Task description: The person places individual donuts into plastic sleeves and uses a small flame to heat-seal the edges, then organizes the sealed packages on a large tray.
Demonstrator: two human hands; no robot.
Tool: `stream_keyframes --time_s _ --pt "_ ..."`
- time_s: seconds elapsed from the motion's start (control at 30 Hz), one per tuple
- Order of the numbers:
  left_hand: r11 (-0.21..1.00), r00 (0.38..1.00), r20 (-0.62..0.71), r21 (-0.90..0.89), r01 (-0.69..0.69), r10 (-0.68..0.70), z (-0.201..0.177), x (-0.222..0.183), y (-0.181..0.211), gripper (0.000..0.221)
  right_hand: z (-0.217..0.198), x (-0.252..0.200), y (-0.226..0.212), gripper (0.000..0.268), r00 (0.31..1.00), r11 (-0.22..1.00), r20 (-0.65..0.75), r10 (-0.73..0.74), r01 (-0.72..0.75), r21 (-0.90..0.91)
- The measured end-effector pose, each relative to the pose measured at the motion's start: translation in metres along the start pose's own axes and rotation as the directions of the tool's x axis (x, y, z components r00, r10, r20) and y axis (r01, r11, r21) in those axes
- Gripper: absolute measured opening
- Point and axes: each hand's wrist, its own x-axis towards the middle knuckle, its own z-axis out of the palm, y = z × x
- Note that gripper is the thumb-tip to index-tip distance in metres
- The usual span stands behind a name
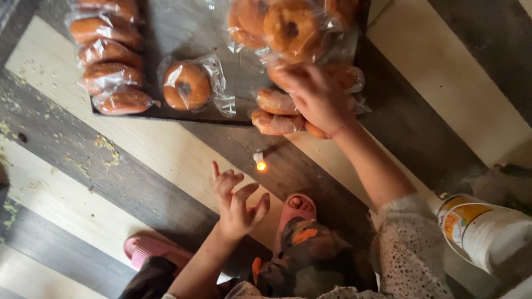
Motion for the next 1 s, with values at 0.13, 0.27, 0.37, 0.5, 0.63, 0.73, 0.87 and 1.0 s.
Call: stream_keyframes --time_s 0.13,0.27,0.37,0.5,0.63,0.73,0.87,1.0 --pt "1.000 0.999 0.042 0.010 0.010 -0.010 -0.006 -0.009 0.003 0.037 0.019 0.033 0.014 0.038 0.749 0.933 0.556 0.360 -0.302 -0.197" --pt "1.000 0.996 0.090 -0.005 0.005 -0.004 -0.008 -0.016 0.006 0.039 0.069 0.018 0.058 0.033 0.799 0.930 0.599 0.059 0.174 -0.323" --pt "0.998 0.991 0.131 -0.041 0.045 -0.039 -0.008 -0.022 0.007 0.040 0.069 0.027 0.063 0.038 0.768 0.950 0.640 0.001 0.198 -0.239" --pt "0.995 0.990 0.124 -0.052 0.081 -0.074 -0.007 -0.020 0.009 0.041 0.042 0.043 0.057 0.071 0.721 0.999 0.692 -0.038 0.034 0.020" --pt "0.989 0.982 0.142 -0.059 0.133 -0.124 -0.005 -0.012 0.004 0.042 0.010 0.024 0.085 0.031 0.919 0.997 0.390 0.060 -0.039 -0.061" --pt "0.984 0.981 0.121 -0.075 0.161 -0.152 -0.001 0.002 -0.002 0.041 -0.007 0.016 0.118 0.020 0.929 0.951 0.334 0.158 -0.052 -0.304" --pt "0.987 0.982 0.129 -0.057 0.149 -0.141 0.009 0.018 -0.007 0.040 -0.008 0.017 0.110 0.035 0.879 0.866 0.405 0.253 -0.018 -0.500" --pt "0.994 0.989 0.122 -0.048 0.094 -0.088 0.024 0.042 -0.019 0.038 -0.001 0.023 0.099 0.055 0.675 0.787 0.524 0.520 -0.139 -0.601"
